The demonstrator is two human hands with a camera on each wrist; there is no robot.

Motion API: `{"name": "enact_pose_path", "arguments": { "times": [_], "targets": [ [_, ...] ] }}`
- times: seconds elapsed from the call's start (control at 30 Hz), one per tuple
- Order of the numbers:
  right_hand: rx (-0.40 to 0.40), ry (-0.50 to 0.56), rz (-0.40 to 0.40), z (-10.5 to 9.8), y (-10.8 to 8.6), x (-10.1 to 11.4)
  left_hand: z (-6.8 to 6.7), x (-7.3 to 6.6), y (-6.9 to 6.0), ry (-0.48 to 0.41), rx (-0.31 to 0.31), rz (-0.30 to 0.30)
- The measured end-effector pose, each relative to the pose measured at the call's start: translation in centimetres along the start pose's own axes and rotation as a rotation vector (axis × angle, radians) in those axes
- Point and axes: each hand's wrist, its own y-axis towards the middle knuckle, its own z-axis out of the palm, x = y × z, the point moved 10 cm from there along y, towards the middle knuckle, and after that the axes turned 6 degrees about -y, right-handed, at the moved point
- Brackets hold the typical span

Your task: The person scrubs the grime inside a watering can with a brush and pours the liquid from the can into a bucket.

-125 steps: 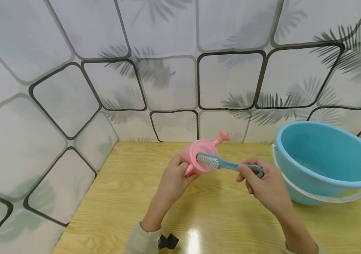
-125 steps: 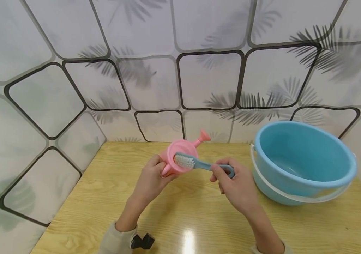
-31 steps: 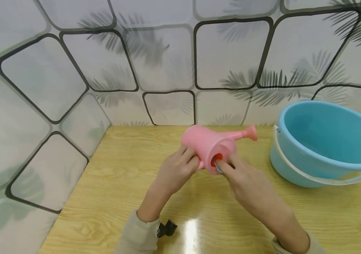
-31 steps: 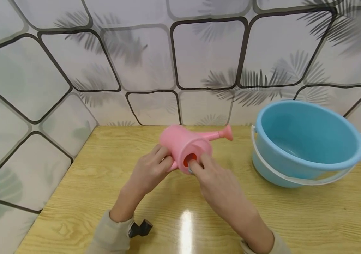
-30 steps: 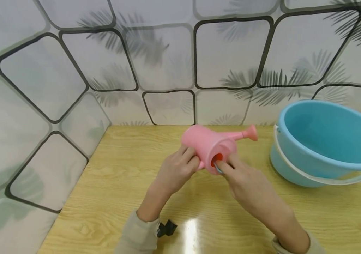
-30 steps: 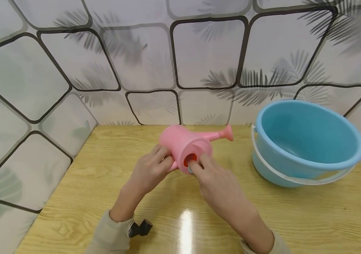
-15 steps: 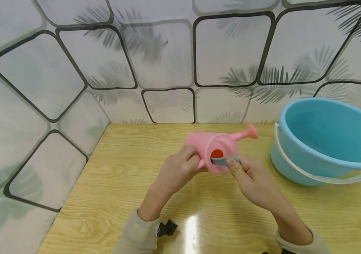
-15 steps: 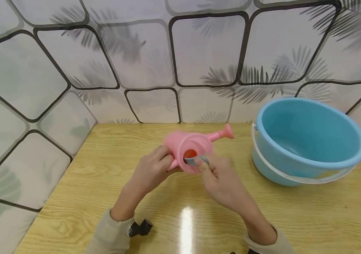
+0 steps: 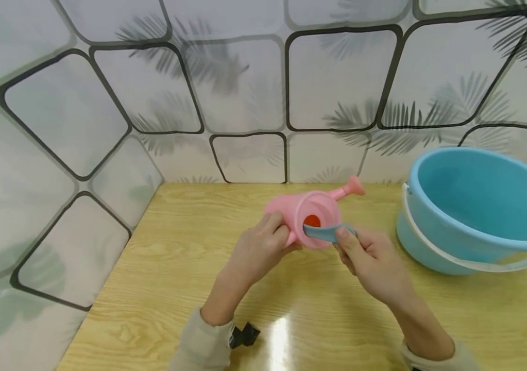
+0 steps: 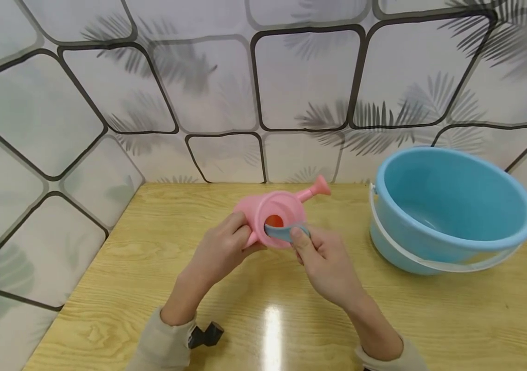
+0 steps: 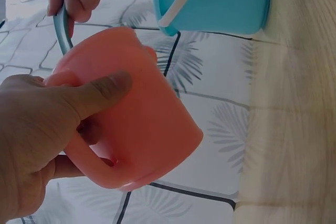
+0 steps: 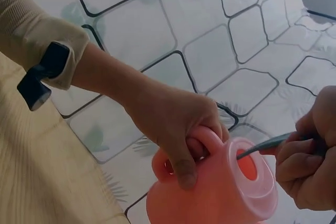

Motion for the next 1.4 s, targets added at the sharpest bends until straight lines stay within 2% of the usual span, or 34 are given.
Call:
{"name": "enact_pose_path", "arguments": {
  "times": [0.13,0.2,0.3,0.37,0.43,0.53,0.6,0.63,0.7,0.77,0.83,0.9,1.03,1.1,1.17,1.23,1.33,1.4],
  "targets": [
    [0.125,-0.166,-0.228,0.5,-0.2,1.3,-0.1,-0.7,0.0,-0.014,0.001,0.067],
    [0.176,-0.241,-0.303,0.8,-0.4,1.6,0.2,-1.2,0.0,-0.022,0.015,0.105],
    [0.194,-0.305,-0.362,1.3,-0.6,1.9,0.5,-1.6,-0.1,-0.036,0.018,0.125],
    [0.165,-0.282,-0.301,1.3,-0.5,1.6,0.4,-1.8,-0.1,-0.036,-0.003,0.114],
    [0.113,-0.21,-0.162,1.0,-0.3,0.8,0.3,-1.9,0.0,-0.026,-0.021,0.087],
    [0.015,-0.022,0.106,0.4,-0.3,-0.9,0.4,-2.0,0.3,0.005,-0.03,0.04],
    [-0.073,0.139,0.209,0.0,-0.5,-1.7,0.6,-1.9,0.4,0.028,-0.024,-0.002],
    [-0.112,0.217,0.231,-0.2,-0.6,-1.8,0.7,-1.8,0.5,0.036,-0.022,-0.023],
    [-0.152,0.315,0.202,-0.6,-0.4,-1.6,0.8,-1.6,0.6,0.045,-0.016,-0.062],
    [-0.15,0.319,0.155,-0.9,-0.3,-1.2,0.9,-1.5,0.6,0.043,-0.013,-0.094],
    [-0.102,0.232,0.119,-0.9,-0.2,-0.9,0.9,-1.4,0.6,0.034,-0.008,-0.103],
    [-0.038,0.086,0.069,-0.8,0.0,-0.5,0.9,-1.5,0.7,0.033,-0.006,-0.088],
    [0.088,-0.154,-0.08,-0.5,0.1,0.4,0.5,-2.3,0.7,0.046,-0.037,-0.009],
    [0.147,-0.193,-0.161,-0.4,-0.2,0.9,0.1,-3.0,0.7,0.048,-0.078,0.039],
    [0.185,-0.157,-0.23,-0.5,-0.6,1.5,-0.4,-3.5,0.7,0.048,-0.124,0.072],
    [0.196,-0.106,-0.256,-0.9,-1.0,2.0,-0.9,-3.7,0.7,0.05,-0.165,0.083],
    [0.164,-0.005,-0.254,-1.3,-1.1,2.4,-1.5,-3.4,0.8,0.065,-0.203,0.058],
    [0.138,0.018,-0.229,-1.4,-0.9,2.5,-1.8,-2.9,0.8,0.083,-0.212,0.026]
  ]
}}
